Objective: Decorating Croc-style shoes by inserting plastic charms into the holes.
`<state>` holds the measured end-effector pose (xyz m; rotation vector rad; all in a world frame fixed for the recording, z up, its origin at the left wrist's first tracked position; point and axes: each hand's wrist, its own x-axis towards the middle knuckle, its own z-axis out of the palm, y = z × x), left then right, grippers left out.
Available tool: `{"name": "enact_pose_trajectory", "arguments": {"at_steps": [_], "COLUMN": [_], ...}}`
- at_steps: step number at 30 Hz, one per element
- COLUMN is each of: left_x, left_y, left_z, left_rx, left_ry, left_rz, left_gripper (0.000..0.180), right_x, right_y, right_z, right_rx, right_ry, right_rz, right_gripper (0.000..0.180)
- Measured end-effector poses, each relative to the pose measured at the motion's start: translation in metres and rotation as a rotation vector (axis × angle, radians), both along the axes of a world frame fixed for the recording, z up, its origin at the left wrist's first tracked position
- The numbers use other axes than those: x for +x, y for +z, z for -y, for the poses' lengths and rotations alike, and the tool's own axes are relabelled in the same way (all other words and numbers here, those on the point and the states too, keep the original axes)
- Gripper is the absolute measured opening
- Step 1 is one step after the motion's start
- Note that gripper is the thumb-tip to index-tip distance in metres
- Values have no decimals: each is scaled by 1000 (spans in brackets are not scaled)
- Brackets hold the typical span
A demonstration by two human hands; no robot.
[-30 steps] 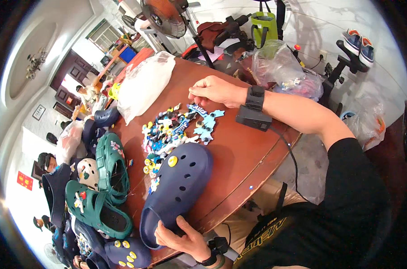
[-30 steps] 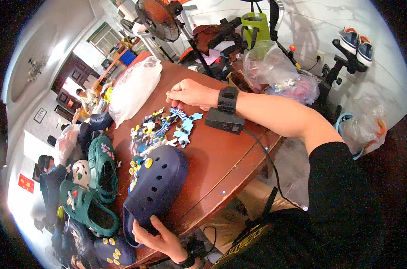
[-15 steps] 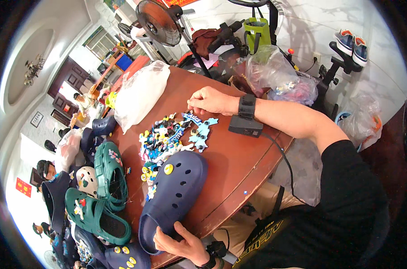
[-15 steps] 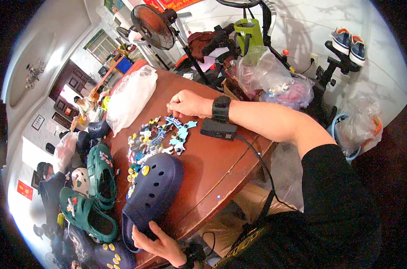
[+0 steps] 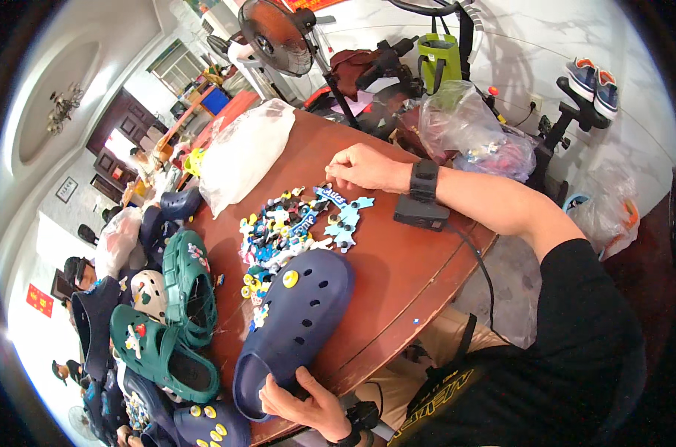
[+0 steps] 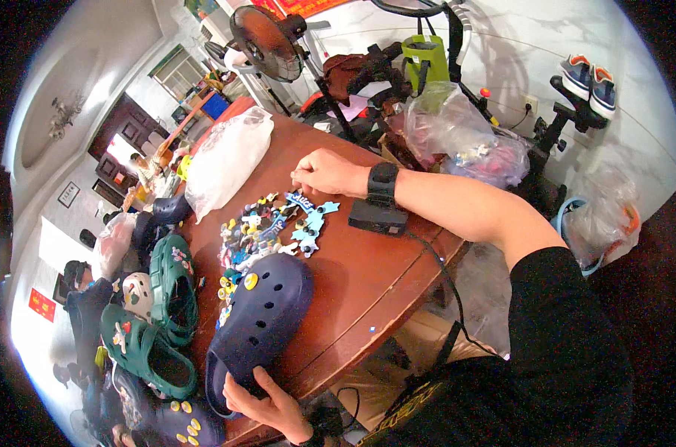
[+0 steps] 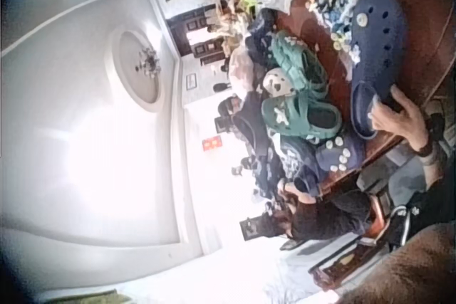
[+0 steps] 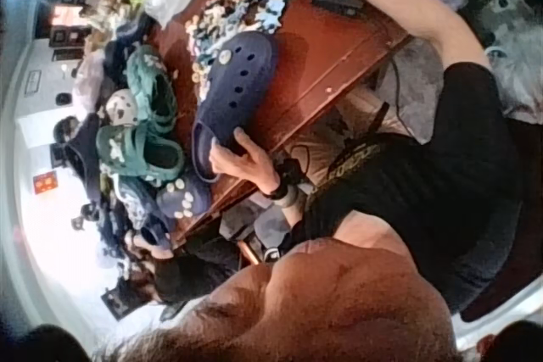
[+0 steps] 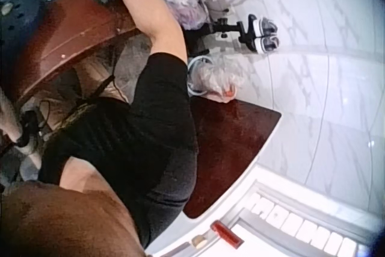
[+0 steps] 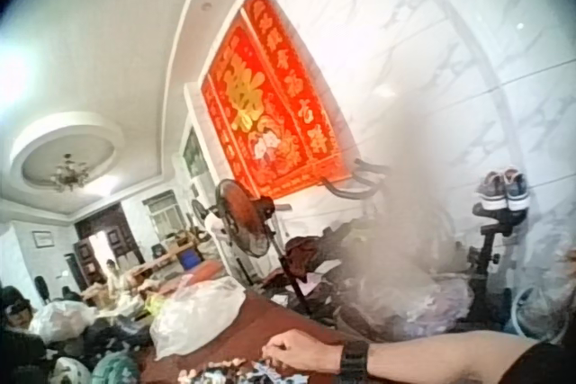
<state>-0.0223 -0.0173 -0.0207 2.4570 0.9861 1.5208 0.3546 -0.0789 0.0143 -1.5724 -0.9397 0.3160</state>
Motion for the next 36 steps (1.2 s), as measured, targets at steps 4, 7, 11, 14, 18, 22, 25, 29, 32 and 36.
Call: {"name": "enact_pose_trajectory", "arguments": {"at_steps": [4,7,11,14,18,22,25,29,32,36], "left_x": [0,-1,-1,0,-1,0,-1,-2,-2,0], "left_y": [-3,0,-1,-1,-3,-3,-3,-2,0,3], "left_z": [-1,1,2,2,1,1,1,3,4,2], "left_rx": [36,-26,-31,-15,-8,-18,-6,-12,-21,21], "left_ry": [14,2,10,-5,11,30,24,9,12,26], "left_rz": [-25,-8,-4,2,-3,8,6,-1,-9,-32], "left_gripper": [43,43,43,44,45,45,44,45,45,45], "right_x": [9,12,11,5,1,3,2,2,4,5], "right_y": [1,1,-2,-6,-9,-11,-13,-16,-16,-13], "right_z": [6,9,6,0,-7,-6,-5,-3,-3,-8], "right_rx": [14,-6,-202,-243,-324,-319,-333,-290,-291,-148], "right_ry": [-81,-76,65,49,69,73,33,-5,-16,-24], "right_rz": [90,224,221,380,507,579,617,670,656,707], "right_gripper": [25,23,24,32,41,28,20,21,21,21]}}
